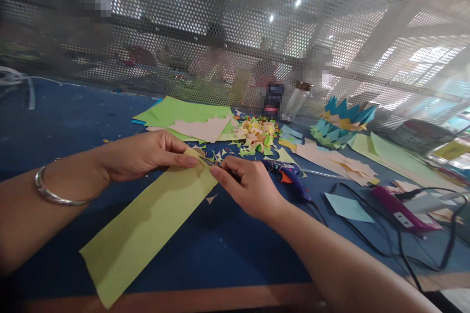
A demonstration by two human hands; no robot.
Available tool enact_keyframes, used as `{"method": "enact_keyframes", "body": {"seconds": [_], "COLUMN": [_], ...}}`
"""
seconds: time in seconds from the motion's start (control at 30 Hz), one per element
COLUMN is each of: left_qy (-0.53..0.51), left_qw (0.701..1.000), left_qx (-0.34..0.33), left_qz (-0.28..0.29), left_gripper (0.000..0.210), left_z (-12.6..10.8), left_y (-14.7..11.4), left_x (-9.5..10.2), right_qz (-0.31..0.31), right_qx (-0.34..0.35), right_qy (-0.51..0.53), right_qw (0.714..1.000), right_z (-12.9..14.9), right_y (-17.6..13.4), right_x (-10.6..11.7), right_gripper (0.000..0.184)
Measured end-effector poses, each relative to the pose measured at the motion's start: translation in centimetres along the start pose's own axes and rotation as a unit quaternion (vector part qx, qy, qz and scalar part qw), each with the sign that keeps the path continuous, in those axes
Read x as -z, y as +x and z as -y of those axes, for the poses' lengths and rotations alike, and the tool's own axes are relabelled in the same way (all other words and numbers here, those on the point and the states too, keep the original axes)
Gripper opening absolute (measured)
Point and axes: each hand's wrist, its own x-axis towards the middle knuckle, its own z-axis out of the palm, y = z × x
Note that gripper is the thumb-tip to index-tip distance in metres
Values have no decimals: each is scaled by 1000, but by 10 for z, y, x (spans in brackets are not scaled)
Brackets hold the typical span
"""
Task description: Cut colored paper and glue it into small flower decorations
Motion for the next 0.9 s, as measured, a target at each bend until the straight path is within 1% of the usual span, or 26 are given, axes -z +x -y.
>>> {"method": "enact_keyframes", "body": {"seconds": [0.17,0.4,0.9], "left_qy": [-6,-3,-23], "left_qw": [1000,1000,999], "left_qx": [-22,-18,-17], "left_qz": [15,8,30], "left_gripper": [18,21,21], "left_z": [4,6,11], "left_y": [3,5,9], "left_x": [0,-1,-3], "right_qz": [0,2,6], "right_qx": [-2,-2,-1], "right_qy": [4,2,-12], "right_qw": [1000,1000,1000], "right_z": [0,-1,0], "right_y": [0,0,0], "right_x": [0,-1,-1], "right_gripper": [42,43,43]}}
